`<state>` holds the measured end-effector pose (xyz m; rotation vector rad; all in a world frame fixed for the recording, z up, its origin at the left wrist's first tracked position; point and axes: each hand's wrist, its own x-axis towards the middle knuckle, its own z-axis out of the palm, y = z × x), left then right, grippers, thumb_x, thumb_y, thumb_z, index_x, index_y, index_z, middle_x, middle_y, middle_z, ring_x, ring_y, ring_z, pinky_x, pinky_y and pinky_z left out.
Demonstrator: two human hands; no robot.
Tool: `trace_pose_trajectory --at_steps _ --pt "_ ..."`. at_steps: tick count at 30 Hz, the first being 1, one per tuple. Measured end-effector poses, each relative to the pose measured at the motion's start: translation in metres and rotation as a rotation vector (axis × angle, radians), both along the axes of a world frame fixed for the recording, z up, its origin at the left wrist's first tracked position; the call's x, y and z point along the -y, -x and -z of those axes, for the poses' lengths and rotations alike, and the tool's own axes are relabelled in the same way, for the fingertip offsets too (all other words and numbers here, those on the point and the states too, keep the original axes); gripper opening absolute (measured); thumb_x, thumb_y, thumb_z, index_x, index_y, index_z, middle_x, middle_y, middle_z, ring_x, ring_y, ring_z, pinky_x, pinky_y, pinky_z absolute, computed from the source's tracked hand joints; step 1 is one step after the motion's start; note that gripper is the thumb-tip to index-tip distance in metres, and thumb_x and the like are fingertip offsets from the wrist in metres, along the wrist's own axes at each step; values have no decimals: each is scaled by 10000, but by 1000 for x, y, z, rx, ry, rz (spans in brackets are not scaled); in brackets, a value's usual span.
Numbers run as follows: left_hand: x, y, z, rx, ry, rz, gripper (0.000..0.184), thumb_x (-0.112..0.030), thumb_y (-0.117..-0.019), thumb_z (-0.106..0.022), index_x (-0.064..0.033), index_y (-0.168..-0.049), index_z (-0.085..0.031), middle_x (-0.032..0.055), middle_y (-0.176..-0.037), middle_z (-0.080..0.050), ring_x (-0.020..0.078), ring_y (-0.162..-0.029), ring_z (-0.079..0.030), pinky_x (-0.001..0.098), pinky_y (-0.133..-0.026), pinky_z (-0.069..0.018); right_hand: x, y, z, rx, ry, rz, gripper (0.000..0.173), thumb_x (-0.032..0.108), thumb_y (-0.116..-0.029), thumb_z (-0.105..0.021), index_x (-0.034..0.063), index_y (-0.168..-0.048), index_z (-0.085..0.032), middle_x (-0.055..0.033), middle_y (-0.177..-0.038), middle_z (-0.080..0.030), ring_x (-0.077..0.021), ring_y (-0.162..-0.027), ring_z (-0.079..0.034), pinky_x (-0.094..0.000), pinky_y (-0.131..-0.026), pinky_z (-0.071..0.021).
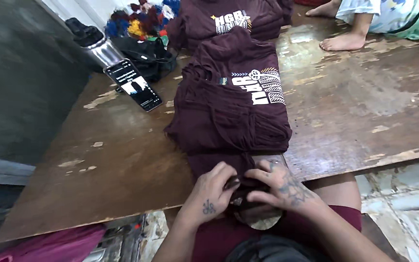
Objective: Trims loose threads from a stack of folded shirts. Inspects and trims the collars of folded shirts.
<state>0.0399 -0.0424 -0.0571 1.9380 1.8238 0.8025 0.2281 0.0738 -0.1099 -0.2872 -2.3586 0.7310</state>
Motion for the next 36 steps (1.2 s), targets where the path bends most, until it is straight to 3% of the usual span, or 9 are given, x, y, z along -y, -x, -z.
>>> trace_pose_trajectory --at_steps 3,6,9,13,21,26,29,32,36 --pt "-25 -11 7 501 24 -255 136 -77 -986 -515 21 -1059 -574 -19 -804 -547 -6 -635 -509 163 -576 -432 -9 17 3 -193 326 -139 183 -16 -843 -575 -74 -926 -728 -166 -917 -717 -181 -864 -686 -299 -799 -561" --pt "-33 -17 9 809 -10 -432 291 3 -948 -522 1 -1238 -546 -96 -742 -533 -47 -540 -476 131 -464 -392 -20 12 -3 -170 646 -289 300 -20 -859 -480 -45 -1156 -521 34 -887 -600 45 -804 -559 -148 -732 -475" --pt "-34 -20 7 846 -32 -459 305 22 -954 -518 -3 -1255 -558 -105 -720 -541 -47 -533 -484 124 -457 -393 -16 7 -8 -78 409 -198 409 124 -915 -562 -84 -1267 -550 -137 -1068 -662 -132 -983 -639 -278 -882 -529" --pt "-34 -23 13 779 -52 -435 295 10 -931 -542 5 -1223 -582 -128 -689 -518 -55 -534 -472 118 -474 -390 -4 17 -1 -14 -85 128 192 142 -924 -645 -29 -984 -708 -188 -874 -726 -325 -776 -745 -449 -671 -611" --pt "-29 -19 18 694 -40 -332 280 -17 -932 -558 22 -1205 -607 -130 -707 -534 -62 -566 -480 117 -507 -396 -35 -64 -3 107 82 168 224 122 -976 -514 -3 -927 -694 -135 -765 -680 -229 -657 -669 -383 -597 -541" --pt "-34 -20 16 700 -35 -323 289 -15 -935 -547 15 -1218 -601 -127 -709 -537 -58 -554 -475 117 -495 -395 -10 -3 -7 -2 88 75 314 256 -966 -647 29 -1168 -725 -233 -1156 -695 -370 -1044 -702 -489 -891 -581" --pt "-26 -17 14 629 -2 -272 291 -37 -946 -554 29 -1225 -599 -118 -723 -544 -60 -575 -481 119 -521 -406 -10 9 9 -298 212 -9 217 161 -984 -602 6 -920 -739 -213 -1088 -701 -269 -1076 -675 -344 -967 -535" --pt "-11 -11 16 431 -6 -199 346 -83 -952 -566 37 -1274 -606 -65 -765 -571 -26 -622 -497 147 -579 -437 -13 -13 12 -343 345 -133 307 267 -1051 -543 26 -919 -680 -152 -1138 -654 -133 -1178 -605 -244 -1037 -475" --pt "5 -11 4 -51 -55 -136 437 -218 -944 -572 23 -1307 -608 154 -1065 -703 253 -854 -693 437 -710 -572 -5 -33 11 -316 269 -125 304 315 -1069 -518 58 -954 -634 -161 -1224 -593 -126 -1261 -547 -230 -1087 -430"
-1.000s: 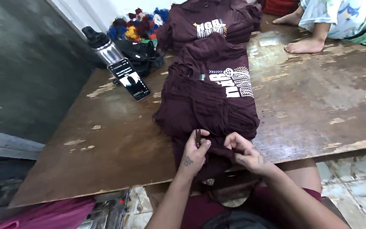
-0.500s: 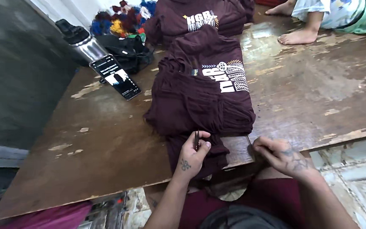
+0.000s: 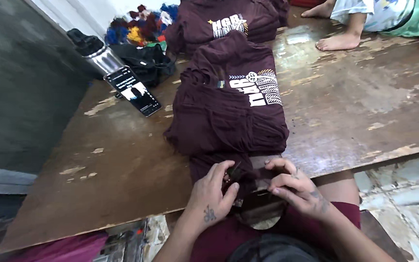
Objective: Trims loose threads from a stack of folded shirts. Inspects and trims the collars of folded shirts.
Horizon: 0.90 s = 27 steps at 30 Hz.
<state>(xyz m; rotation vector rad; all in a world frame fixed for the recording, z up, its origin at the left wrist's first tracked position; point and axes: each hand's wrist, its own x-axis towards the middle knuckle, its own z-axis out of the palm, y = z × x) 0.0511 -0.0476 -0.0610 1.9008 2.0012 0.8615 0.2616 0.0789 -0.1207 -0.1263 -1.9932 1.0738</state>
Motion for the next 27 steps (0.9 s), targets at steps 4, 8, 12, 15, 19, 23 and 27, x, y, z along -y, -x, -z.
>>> trace_pose_trajectory --at_steps 4,8,12,15,19,23,27 --pt "6 -5 -16 -289 -168 149 280 -205 -950 -549 -51 -1112 -718 120 -946 -718 266 -823 -715 411 -667 -578 6 -2 0 -7 -25 92 289 314 -1065 -534 71 -958 -647 -166 -1207 -600 -146 -1276 -539 -244 -1110 -411" --pt "-2 -17 -11 -473 -214 181 263 -107 -911 -588 -76 -1101 -767 103 -871 -721 273 -707 -711 393 -564 -559 15 9 -4 -72 -70 121 281 333 -1054 -547 99 -939 -650 -152 -1165 -606 -191 -1309 -522 -294 -1160 -366" --pt "2 -11 -13 -347 -198 53 269 -142 -946 -564 -47 -1116 -750 116 -902 -724 262 -728 -721 406 -582 -579 17 5 -7 41 -206 219 453 489 -1060 -471 91 -887 -603 -147 -1035 -642 -239 -1107 -623 -354 -1014 -474" --pt "1 -3 -9 13 -79 -50 365 -197 -945 -589 6 -1236 -673 107 -1005 -711 184 -838 -670 347 -740 -561 10 16 -10 348 -304 357 719 684 -986 -393 33 -924 -692 -166 -872 -702 -347 -861 -697 -544 -805 -518" --pt "-10 5 13 213 44 -78 417 -176 -969 -561 30 -1328 -616 133 -1040 -698 170 -895 -652 330 -837 -535 4 33 -6 349 -346 343 263 234 -945 -629 -4 -864 -707 -174 -802 -711 -375 -787 -721 -577 -782 -545" --pt "5 8 2 46 84 -31 444 -204 -1006 -490 8 -1382 -598 165 -1197 -700 240 -979 -687 413 -866 -550 4 10 -10 353 -343 275 223 129 -981 -584 -9 -847 -696 -144 -751 -711 -317 -738 -728 -511 -861 -559" --pt "9 5 -11 -128 -9 72 414 -228 -994 -490 -20 -1306 -665 133 -981 -701 256 -776 -681 432 -652 -555 8 5 -13 401 -366 248 216 108 -977 -573 -6 -825 -677 -133 -688 -684 -298 -666 -715 -515 -914 -554"
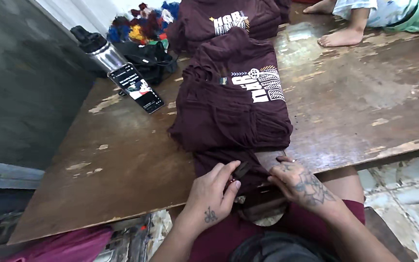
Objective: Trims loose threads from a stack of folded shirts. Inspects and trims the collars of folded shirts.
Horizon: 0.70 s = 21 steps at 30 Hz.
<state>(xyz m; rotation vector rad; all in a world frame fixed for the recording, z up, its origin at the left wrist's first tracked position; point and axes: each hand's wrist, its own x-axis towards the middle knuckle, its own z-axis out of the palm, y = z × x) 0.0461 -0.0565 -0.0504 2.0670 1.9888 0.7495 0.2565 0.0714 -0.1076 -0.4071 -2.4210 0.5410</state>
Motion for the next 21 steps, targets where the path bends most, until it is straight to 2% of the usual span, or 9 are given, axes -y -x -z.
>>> trace_pose_trajectory --at_steps 3,6,11,15,19,21 --pt "0 -3 -8 -53 -47 91 401 -225 -990 -489 -28 -1282 -681 122 -942 -697 254 -751 -677 412 -624 -551 2 -4 -1 23 -24 6 263 150 -990 -560 17 -791 -668 -114 -648 -661 -279 -628 -700 -506 -908 -559" --pt "-1 -4 -8 -109 -77 151 382 -217 -977 -501 -44 -1255 -697 109 -903 -690 253 -735 -679 397 -606 -550 2 -9 2 0 -10 -24 269 145 -1003 -524 29 -810 -671 -102 -664 -661 -261 -644 -691 -503 -961 -532" --pt "-14 -13 -2 -225 -101 251 333 -160 -928 -582 -94 -1214 -738 103 -873 -696 288 -746 -696 424 -604 -551 6 -12 5 -62 21 -49 251 125 -978 -519 36 -799 -671 -94 -663 -655 -250 -644 -681 -514 -994 -507" --pt "-20 -14 5 -333 -190 252 353 -42 -874 -566 -130 -1150 -769 75 -818 -710 263 -642 -673 394 -526 -500 7 -13 5 -97 38 -66 273 151 -1019 -503 36 -837 -671 -102 -704 -661 -261 -689 -681 -518 -1024 -478" --pt "-19 -13 1 -340 -177 258 329 -109 -925 -554 -123 -1194 -742 84 -850 -699 263 -669 -665 394 -542 -483 7 -14 7 -170 84 -49 287 157 -1032 -497 19 -848 -668 -112 -714 -667 -244 -702 -687 -485 -1035 -481" --pt "-21 -15 6 -379 -195 234 359 -66 -880 -568 -119 -1185 -751 87 -835 -698 263 -651 -661 393 -531 -479 9 -11 9 -254 134 -72 316 184 -1057 -479 15 -852 -651 -118 -731 -661 -217 -726 -680 -434 -1058 -469"
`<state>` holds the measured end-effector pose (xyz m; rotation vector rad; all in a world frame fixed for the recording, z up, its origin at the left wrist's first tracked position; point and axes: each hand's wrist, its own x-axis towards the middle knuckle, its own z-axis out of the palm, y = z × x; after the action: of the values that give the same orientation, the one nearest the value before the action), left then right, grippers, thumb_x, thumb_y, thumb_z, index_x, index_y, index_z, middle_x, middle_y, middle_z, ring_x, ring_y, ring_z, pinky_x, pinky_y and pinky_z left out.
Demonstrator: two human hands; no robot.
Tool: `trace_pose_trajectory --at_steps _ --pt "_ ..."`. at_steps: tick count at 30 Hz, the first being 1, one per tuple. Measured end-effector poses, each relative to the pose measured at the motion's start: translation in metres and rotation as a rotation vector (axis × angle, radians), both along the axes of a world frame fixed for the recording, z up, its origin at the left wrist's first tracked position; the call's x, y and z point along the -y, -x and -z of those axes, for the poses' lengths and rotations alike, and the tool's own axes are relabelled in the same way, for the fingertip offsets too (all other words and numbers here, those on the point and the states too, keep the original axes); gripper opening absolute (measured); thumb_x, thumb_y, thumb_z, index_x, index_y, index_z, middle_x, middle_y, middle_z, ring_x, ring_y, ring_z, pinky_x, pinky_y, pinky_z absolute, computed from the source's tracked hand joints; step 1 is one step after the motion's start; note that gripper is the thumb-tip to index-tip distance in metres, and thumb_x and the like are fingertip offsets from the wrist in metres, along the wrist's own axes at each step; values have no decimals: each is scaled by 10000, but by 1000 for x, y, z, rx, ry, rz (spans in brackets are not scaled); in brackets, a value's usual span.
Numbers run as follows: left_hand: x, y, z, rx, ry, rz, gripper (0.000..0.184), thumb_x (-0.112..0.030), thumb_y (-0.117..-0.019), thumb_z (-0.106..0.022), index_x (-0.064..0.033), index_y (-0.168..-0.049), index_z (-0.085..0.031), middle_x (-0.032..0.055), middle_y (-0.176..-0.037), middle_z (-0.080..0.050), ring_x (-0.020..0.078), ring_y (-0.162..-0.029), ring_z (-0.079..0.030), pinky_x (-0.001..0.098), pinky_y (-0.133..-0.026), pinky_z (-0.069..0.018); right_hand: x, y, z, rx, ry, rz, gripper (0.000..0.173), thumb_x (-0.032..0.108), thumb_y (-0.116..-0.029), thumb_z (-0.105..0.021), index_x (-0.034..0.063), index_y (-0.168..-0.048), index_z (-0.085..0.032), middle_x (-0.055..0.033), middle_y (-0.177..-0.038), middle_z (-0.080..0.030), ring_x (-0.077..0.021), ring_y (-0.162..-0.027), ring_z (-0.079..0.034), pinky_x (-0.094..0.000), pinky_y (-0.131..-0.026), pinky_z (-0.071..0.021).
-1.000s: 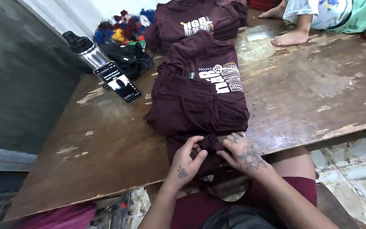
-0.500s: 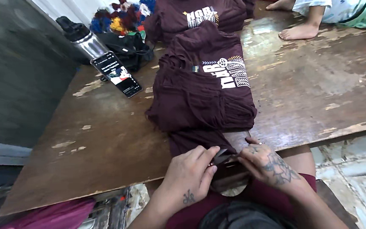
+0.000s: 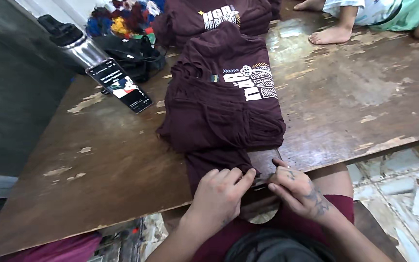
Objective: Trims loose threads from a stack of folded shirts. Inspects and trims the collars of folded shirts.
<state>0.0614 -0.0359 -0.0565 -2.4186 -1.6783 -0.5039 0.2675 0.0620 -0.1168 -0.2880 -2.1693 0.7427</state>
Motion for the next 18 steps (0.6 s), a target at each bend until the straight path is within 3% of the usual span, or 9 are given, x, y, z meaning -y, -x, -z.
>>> trace_pose_trajectory --at_steps 3,5,7,8,10,13,14,16,18 --pt "-1 7 7 65 6 -110 359 -36 -873 -579 -88 -1181 -756 121 -849 -718 293 -669 -700 427 -546 -533 4 1 2 4 17 -76 349 231 -1068 -469 38 -836 -645 -103 -735 -658 -205 -746 -676 -455 -1093 -433" --pt "5 14 8 291 57 -199 341 -185 -976 -557 -39 -1250 -696 123 -902 -704 254 -703 -686 413 -592 -559 5 -7 6 129 -16 -148 449 330 -1072 -473 65 -753 -645 -74 -671 -627 -214 -704 -664 -534 -1125 -387" --pt "15 20 10 478 112 -295 460 -365 -967 -602 -5 -1248 -656 85 -845 -670 173 -659 -592 348 -596 -502 5 -16 12 228 -77 -149 522 434 -1062 -481 86 -720 -668 -41 -626 -622 -187 -654 -669 -541 -1150 -384" --pt "19 22 9 457 162 -346 494 -416 -939 -628 1 -1202 -660 81 -783 -644 193 -620 -578 371 -568 -490 3 -20 12 247 -104 -137 471 399 -1056 -497 90 -756 -690 -34 -648 -650 -174 -668 -685 -513 -1155 -393" --pt "24 29 -1 343 459 -377 412 -350 -946 -664 22 -1124 -675 181 -797 -691 368 -700 -687 568 -631 -537 -3 -22 10 243 -124 -122 436 333 -1046 -513 76 -725 -658 -47 -622 -628 -191 -639 -670 -475 -1123 -431" --pt "24 52 -19 316 685 -303 236 -214 -977 -652 19 -999 -683 198 -812 -677 380 -778 -684 594 -709 -524 -5 -15 -1 189 -140 -115 519 388 -1061 -503 73 -664 -616 -75 -628 -594 -238 -660 -647 -452 -962 -521" --pt "29 62 -22 404 512 -387 212 -164 -969 -646 42 -964 -695 182 -812 -683 324 -774 -690 536 -735 -552 -4 -9 -6 169 -167 -116 423 348 -1046 -523 83 -758 -682 -69 -710 -653 -230 -731 -675 -418 -882 -550" --pt "33 75 -21 825 -217 -664 163 -77 -989 -594 74 -936 -623 77 -747 -622 130 -664 -614 308 -670 -547 2 10 -16 100 -231 -175 375 335 -1052 -514 108 -814 -694 -34 -738 -692 -176 -768 -699 -357 -895 -557" --pt "20 73 -37 1130 -747 -655 74 -105 -1035 -518 -145 -976 -495 -139 -665 -507 -29 -530 -506 156 -515 -477 8 39 -25 32 -280 -274 517 406 -1076 -471 102 -690 -633 -36 -660 -628 -198 -744 -673 -407 -972 -517"
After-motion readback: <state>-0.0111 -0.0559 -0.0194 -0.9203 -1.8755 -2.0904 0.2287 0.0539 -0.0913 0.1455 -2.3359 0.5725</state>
